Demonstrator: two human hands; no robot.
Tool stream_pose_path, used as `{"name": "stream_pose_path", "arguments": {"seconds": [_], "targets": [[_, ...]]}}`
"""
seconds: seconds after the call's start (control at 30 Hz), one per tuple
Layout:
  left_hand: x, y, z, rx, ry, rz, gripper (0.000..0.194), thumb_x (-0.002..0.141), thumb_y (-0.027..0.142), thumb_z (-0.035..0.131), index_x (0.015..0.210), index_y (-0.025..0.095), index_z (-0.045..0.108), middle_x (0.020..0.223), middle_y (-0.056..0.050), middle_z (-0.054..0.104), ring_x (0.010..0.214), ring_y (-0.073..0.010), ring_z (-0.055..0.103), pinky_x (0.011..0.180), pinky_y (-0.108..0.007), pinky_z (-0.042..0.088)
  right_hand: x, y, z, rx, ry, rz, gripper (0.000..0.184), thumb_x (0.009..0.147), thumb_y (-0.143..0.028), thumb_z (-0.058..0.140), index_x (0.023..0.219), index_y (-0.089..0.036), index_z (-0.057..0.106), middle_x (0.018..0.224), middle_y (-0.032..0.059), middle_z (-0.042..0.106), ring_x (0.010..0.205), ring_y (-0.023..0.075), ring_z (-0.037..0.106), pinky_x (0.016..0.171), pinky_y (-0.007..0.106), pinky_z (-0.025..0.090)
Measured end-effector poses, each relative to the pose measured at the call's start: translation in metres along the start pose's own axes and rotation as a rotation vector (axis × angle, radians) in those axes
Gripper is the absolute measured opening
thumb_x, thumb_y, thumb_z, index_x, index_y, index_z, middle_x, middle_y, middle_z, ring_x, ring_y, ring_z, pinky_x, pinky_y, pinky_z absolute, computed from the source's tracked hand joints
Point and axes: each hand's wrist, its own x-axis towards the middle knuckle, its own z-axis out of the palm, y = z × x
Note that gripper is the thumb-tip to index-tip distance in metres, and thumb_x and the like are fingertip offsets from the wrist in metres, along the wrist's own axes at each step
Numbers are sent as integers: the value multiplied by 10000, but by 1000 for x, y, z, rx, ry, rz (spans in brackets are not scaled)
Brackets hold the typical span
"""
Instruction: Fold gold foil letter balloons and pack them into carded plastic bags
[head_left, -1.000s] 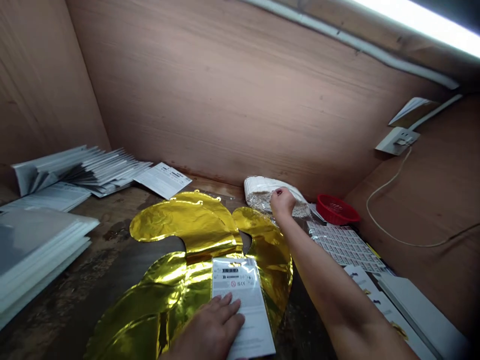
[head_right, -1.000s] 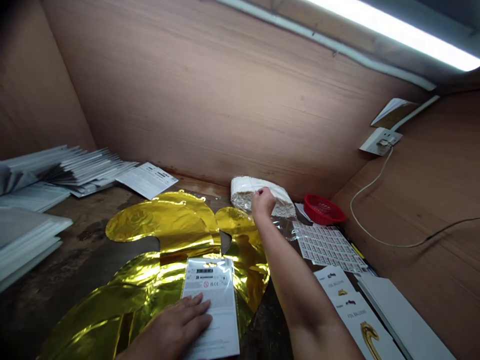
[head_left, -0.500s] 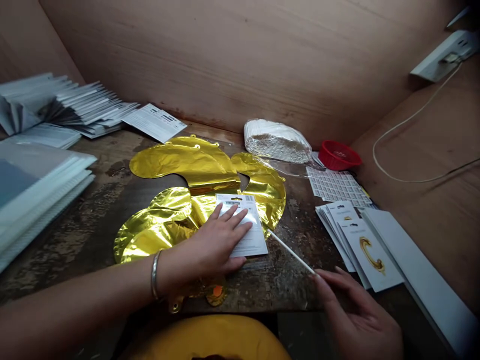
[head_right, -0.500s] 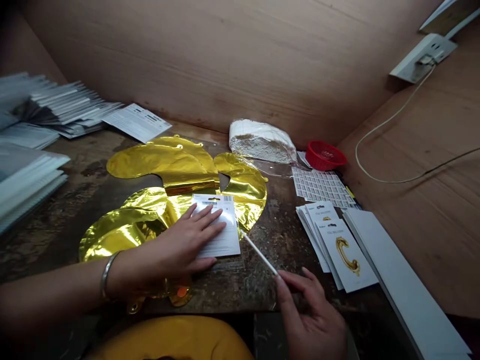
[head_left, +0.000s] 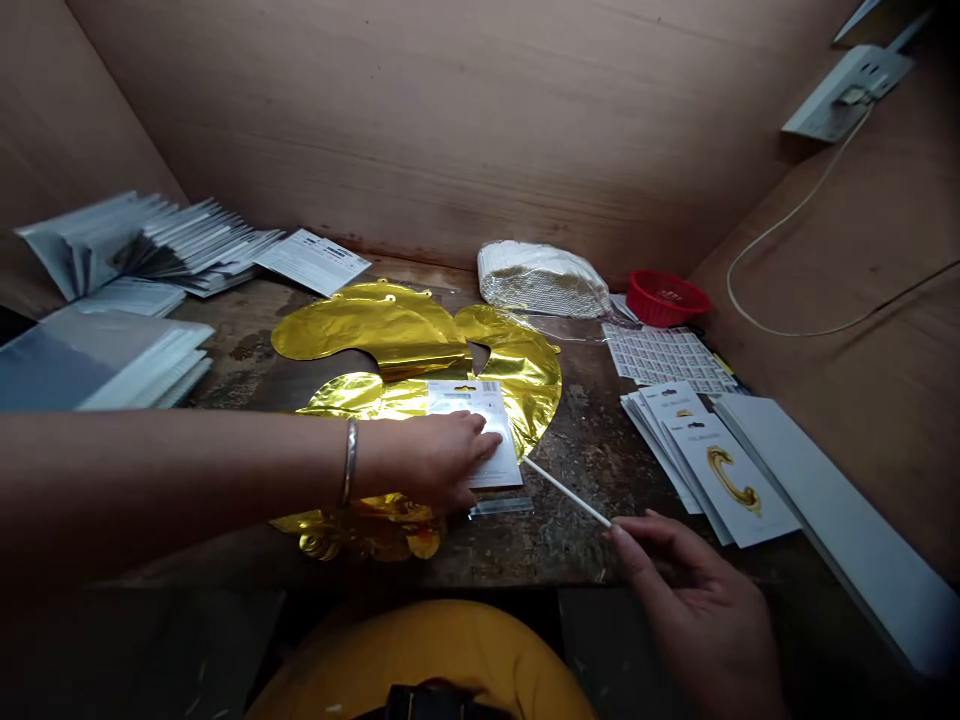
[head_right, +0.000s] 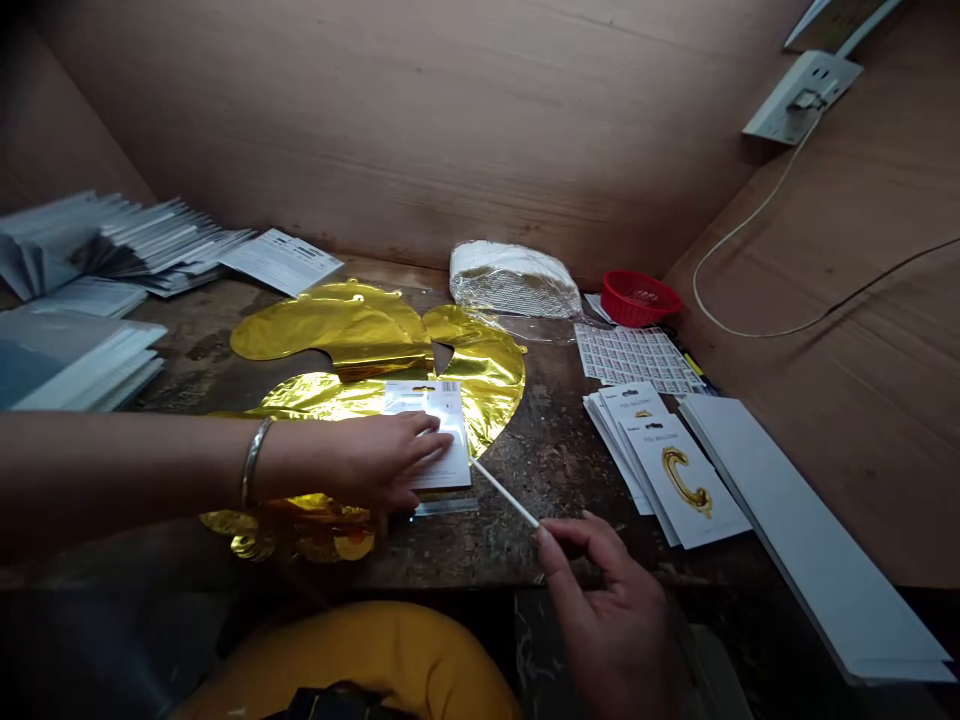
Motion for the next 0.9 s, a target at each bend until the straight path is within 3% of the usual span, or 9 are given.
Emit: {"name": "stream_pose_path", "arguments": {"seconds": [0.07, 0.17, 0.23, 0.37, 0.5, 0.63, 0.7, 0.8, 0.9], "targets": [[2, 8, -17, 24, -155, -43, 825, 691, 447, 733, 1394, 150, 422, 1374, -212, 488, 1140, -351, 555, 882, -410, 492, 0, -5, 4, 4, 21, -36, 217, 751, -448, 711, 827, -248, 743, 886, 46, 733, 957, 288, 645, 945, 458, 460], [6, 19, -35, 20, -294, -122, 798, 723, 512, 685, 1405, 187, 427, 1438, -206, 436, 1201, -392, 519, 906, -469, 477, -1, -12, 8, 15, 41, -60, 191, 762, -424, 707, 825, -246, 734, 830, 28, 717, 840, 242, 653, 896, 411, 490], [8, 20, -29, 51, -208, -96, 799, 720, 555, 677, 1394, 195, 442, 1449, -198, 429, 1279, -425, 435, 994, -540, 396, -2, -15, 9, 28, 36, -73, 179, 763, -415, 704, 805, -243, 730, 794, 22, 711, 791, 227, 654, 876, 394, 500], [9, 5, 12, 88, 70, -27, 894, 726, 647, 634, 1440, 177, 371, 1503, -216, 333, 1369, -492, 249, 1065, -656, 202, -5, -12, 8, 25, 33, -124, 158, 766, -395, 697, 775, -243, 735, 786, 27, 725, 830, 243, 670, 925, 416, 485], [8, -9, 34, 52, 197, -10, 700, 838, 547, 559, 1381, 123, 437, 1406, -205, 459, 1294, -425, 392, 1046, -538, 322, -6, -1, 6, -20, 26, -129, 157, 777, -403, 693, 805, -256, 741, 849, 38, 746, 948, 283, 667, 919, 439, 491], [10, -9, 21, -13, 230, 6, 413, 945, 458, 419, 1113, 129, 605, 1072, -145, 657, 954, -265, 604, 859, -365, 451, -8, 3, 3, -41, 82, -167, 131, 804, -377, 691, 848, -258, 725, 850, 27, 735, 921, 260, 666, 922, 433, 484], [13, -8, 13, -59, 217, -25, 437, 979, 474, 327, 962, 159, 629, 894, -97, 678, 761, -203, 604, 724, -305, 445, -9, -4, 1, -55, 158, -212, 100, 825, -337, 685, 884, -259, 708, 862, 18, 724, 928, 238, 657, 912, 402, 485], [16, -8, 8, -68, 222, -45, 503, 981, 527, 285, 872, 175, 627, 797, -70, 670, 669, -172, 572, 639, -274, 392, -10, -24, 1, -89, 205, -382, 66, 840, -249, 675, 905, -250, 684, 834, 1, 709, 946, 204, 644, 911, 347, 479], [18, -8, 7, -57, 222, -33, 459, 979, 489, 311, 842, 180, 622, 780, -56, 664, 635, -154, 542, 606, -262, 351, -7, -43, 4, -100, 130, -578, 100, 842, -162, 656, 907, -237, 657, 784, -25, 692, 809, 154, 648, 935, 336, 459]]}}
